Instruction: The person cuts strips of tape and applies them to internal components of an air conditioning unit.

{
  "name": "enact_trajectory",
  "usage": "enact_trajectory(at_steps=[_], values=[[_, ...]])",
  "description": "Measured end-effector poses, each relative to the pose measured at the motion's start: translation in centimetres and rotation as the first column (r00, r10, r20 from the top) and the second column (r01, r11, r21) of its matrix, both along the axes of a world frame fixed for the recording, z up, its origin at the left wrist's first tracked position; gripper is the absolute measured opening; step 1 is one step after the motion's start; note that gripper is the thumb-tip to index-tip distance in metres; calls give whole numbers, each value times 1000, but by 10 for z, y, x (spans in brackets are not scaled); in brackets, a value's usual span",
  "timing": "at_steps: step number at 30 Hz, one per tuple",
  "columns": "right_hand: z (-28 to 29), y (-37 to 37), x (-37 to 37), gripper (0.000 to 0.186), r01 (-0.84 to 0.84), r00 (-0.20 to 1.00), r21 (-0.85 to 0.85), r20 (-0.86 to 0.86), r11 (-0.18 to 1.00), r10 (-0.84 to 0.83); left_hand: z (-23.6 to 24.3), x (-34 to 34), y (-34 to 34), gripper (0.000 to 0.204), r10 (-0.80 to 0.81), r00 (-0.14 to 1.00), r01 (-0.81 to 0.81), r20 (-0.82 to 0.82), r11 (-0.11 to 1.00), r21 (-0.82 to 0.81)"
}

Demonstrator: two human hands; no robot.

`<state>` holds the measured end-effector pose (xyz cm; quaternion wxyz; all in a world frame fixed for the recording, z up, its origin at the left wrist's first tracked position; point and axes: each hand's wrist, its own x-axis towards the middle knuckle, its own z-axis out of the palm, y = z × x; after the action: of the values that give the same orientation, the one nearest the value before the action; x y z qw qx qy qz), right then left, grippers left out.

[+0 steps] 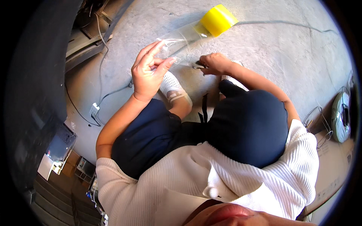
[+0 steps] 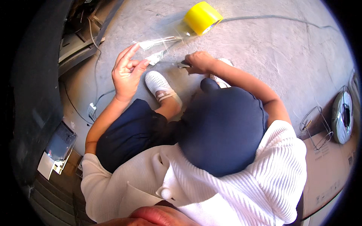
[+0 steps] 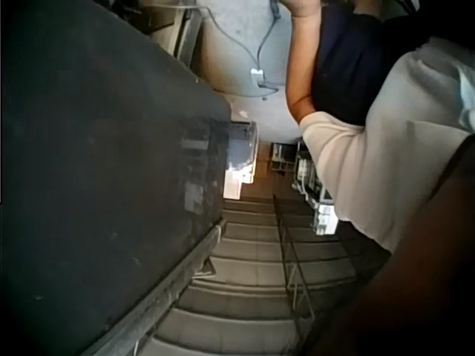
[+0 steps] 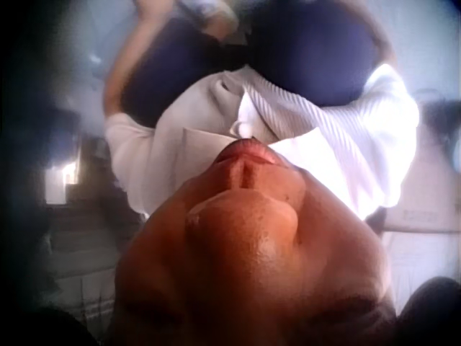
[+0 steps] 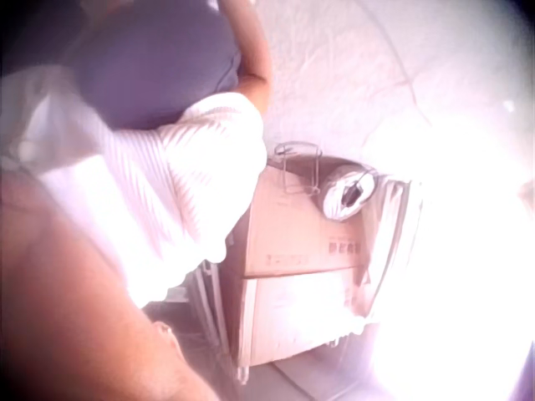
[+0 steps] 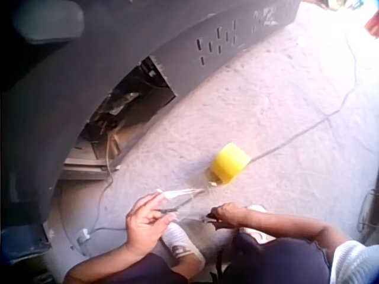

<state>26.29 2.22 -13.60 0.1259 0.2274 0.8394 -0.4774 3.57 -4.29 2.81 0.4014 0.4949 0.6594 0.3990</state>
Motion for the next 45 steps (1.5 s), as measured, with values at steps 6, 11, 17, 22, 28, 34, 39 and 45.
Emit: enact_trajectory(at_steps=[6, 11, 17, 22, 28, 34, 39, 45], values=[[14, -11, 63, 36, 52, 997, -457, -24, 888, -71, 2, -1, 4, 50, -11, 999, 11, 51, 1000, -10], [43, -22, 83, 55, 283, 947, -851, 174, 442, -271, 6, 1, 8, 48, -11, 1000, 12, 25, 1000, -12], [77, -25, 78, 63, 148, 970, -914, 60, 377, -234, 12, 11, 22, 47, 43, 996, -41, 79, 999, -24], [80, -36, 71, 64, 128, 929, -907, -32, 401, -369, 15, 14, 28, 47, 44, 998, -43, 53, 999, -21], [59, -21, 48, 69, 170, 936, -326, -242, 930, -256, 24, 15, 37, 50, 99, 988, -93, 117, 994, -59], [69, -8, 55, 65, 113, 942, -243, -282, 963, -182, 27, 18, 41, 49, 59, 991, -51, 118, 996, -73], [80, -20, 69, 67, 44, 903, -944, -103, 327, -416, 28, 21, 42, 50, 77, 989, -69, 130, 995, -68], [105, -21, 55, 69, -8, 864, -1000, -6, -1, -504, 31, 24, 45, 51, 68, 986, -57, 150, 996, -76]])
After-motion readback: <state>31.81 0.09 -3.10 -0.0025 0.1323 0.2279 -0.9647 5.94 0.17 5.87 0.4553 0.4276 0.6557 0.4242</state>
